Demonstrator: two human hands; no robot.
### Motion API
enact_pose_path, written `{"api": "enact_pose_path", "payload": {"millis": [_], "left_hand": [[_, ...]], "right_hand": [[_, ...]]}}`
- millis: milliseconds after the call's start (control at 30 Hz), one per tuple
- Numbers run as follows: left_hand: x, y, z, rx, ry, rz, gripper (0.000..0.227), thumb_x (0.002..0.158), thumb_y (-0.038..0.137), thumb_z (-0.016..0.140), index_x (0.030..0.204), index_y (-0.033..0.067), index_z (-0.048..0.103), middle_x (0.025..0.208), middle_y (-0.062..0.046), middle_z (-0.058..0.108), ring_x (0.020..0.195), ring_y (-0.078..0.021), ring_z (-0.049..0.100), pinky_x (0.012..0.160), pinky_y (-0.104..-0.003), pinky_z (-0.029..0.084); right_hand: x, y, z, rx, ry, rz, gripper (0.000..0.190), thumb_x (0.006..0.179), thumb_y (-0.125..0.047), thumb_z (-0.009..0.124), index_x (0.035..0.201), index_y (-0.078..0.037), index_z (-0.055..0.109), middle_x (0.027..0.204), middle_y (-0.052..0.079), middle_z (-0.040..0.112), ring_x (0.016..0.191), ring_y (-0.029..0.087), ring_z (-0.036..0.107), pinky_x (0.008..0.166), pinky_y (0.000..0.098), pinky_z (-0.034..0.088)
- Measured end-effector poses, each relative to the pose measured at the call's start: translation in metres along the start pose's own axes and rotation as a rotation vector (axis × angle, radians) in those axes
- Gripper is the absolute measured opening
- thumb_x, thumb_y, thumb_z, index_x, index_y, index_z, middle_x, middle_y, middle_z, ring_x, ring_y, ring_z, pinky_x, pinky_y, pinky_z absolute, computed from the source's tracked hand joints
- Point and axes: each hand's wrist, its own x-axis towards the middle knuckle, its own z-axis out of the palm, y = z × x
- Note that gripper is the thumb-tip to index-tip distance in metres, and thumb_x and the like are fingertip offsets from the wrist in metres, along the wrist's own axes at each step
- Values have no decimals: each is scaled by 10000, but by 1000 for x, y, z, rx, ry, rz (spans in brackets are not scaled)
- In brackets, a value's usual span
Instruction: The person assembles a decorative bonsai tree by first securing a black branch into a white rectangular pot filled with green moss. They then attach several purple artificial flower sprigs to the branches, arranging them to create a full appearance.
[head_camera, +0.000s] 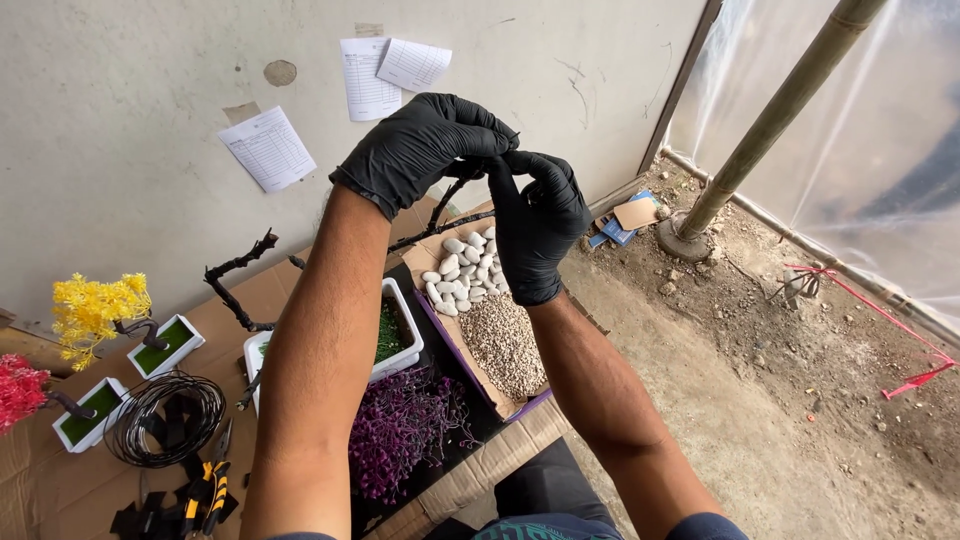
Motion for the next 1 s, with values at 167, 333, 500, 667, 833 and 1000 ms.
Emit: {"api": "enact_pose_path", "payload": {"millis": [167, 333, 500, 667, 833, 1000], "left_hand": [[-4, 4, 0, 24, -5, -2, 159, 858, 209, 734, 957, 112, 812, 826, -23, 761, 785, -130, 688, 735, -261, 595], [12, -20, -12, -5, -81, 66, 199, 952, 158, 682, 1105, 85, 786, 1008, -31, 795, 879, -99, 699, 818, -246, 613], [15, -20, -10, 13, -72, 38, 178, 934, 136, 709, 1084, 102, 798, 894, -16, 776, 765, -95, 649, 714, -243, 573], [19, -22, -6, -110, -45, -6, 150, 899, 73, 732, 1032, 77, 802, 903, -37, 783, 772, -107, 679, 707, -227, 593], [6, -14, -2, -32, -15, 47, 149, 949, 128, 709, 1064, 90, 796, 978, -25, 801, 844, -82, 706, 754, -193, 580], [3, -14, 4, -62, 26, 43, 112, 921, 122, 735, 1011, 93, 796, 878, -8, 777, 781, -97, 709, 725, -211, 584]], "right_hand": [[0, -5, 5, -11, 39, -35, 222, 835, 99, 788, 891, -94, 691, 843, 14, 679, 646, 94, 547, 560, 239, 447], [1, 0, 12, -54, 14, 37, 188, 901, 13, 743, 887, -134, 626, 806, -52, 637, 608, 77, 437, 556, 244, 403], [1, 0, 11, -90, 6, 10, 196, 904, 21, 730, 893, -133, 609, 817, -45, 637, 598, 84, 448, 554, 249, 410], [-1, 6, 3, -41, -25, 45, 211, 887, 37, 769, 905, -126, 636, 797, -53, 626, 569, 57, 429, 540, 247, 369], [13, 9, -23, -15, -128, -77, 296, 878, 80, 837, 1043, -103, 672, 995, 37, 681, 652, 92, 510, 603, 233, 447], [51, 13, -42, -480, -383, -489, 286, 943, -208, 920, 1172, -247, 754, 1048, -12, 637, 618, 125, 544, 506, 291, 418]]}}
